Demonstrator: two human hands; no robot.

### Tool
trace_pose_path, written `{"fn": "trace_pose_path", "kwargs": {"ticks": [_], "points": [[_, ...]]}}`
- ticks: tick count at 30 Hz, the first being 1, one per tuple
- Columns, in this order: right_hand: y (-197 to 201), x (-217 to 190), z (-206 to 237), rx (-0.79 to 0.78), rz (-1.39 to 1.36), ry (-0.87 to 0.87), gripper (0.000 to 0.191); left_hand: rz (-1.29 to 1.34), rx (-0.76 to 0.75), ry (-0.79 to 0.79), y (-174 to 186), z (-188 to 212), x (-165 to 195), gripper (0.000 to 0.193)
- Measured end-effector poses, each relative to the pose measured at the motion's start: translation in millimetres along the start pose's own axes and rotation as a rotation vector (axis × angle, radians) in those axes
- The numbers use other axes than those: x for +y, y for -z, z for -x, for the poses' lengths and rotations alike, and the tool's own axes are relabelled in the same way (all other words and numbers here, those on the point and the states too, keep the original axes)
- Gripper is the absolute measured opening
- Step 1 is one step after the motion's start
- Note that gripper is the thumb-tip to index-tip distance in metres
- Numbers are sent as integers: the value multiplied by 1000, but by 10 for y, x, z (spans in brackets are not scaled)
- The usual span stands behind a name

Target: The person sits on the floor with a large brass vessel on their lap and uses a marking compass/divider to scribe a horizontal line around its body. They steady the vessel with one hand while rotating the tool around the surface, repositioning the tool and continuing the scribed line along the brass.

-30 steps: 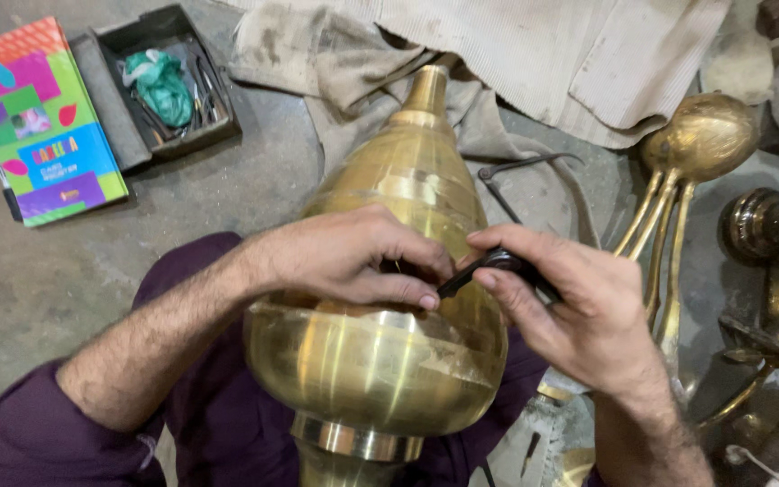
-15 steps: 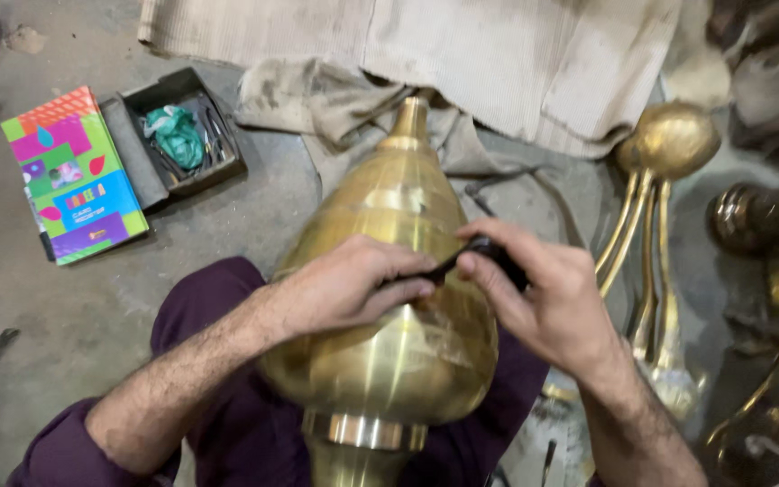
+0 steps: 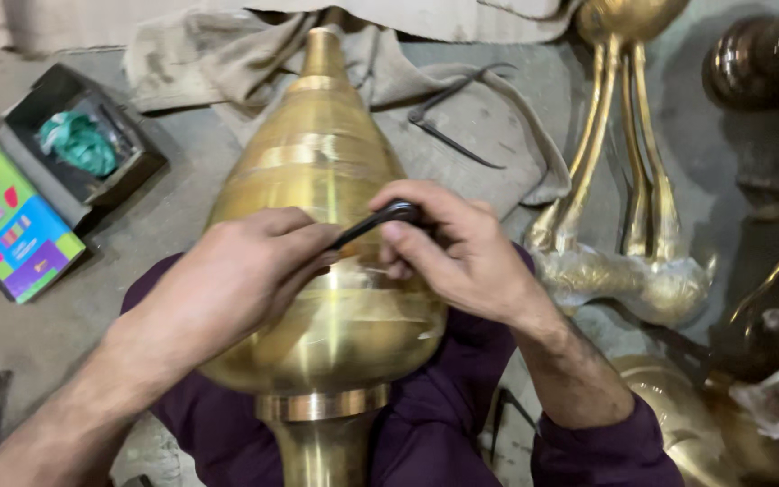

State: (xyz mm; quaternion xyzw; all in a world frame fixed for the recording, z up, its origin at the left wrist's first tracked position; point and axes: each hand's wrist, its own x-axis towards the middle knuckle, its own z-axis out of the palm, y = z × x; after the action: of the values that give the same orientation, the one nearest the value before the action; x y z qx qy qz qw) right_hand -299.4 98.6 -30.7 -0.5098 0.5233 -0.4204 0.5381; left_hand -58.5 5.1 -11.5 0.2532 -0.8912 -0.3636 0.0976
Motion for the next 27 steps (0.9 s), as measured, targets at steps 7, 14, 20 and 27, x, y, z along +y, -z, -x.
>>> {"fn": "trace_pose_path", "kwargs": {"ticks": [7, 14, 20, 27], "points": [[311, 240, -12, -154, -35, 197, 29, -80, -57, 58, -43, -231, 195, 30], [418, 430, -38, -177, 13, 234, 27, -157, -115, 182, -119, -387, 329, 29], [459, 523, -43, -192, 43, 335, 26, -138, -122, 188, -156, -418, 340, 30], [461, 593, -61, -205, 15, 366, 27, -151, -132, 190, -160, -406, 290, 30]]}}
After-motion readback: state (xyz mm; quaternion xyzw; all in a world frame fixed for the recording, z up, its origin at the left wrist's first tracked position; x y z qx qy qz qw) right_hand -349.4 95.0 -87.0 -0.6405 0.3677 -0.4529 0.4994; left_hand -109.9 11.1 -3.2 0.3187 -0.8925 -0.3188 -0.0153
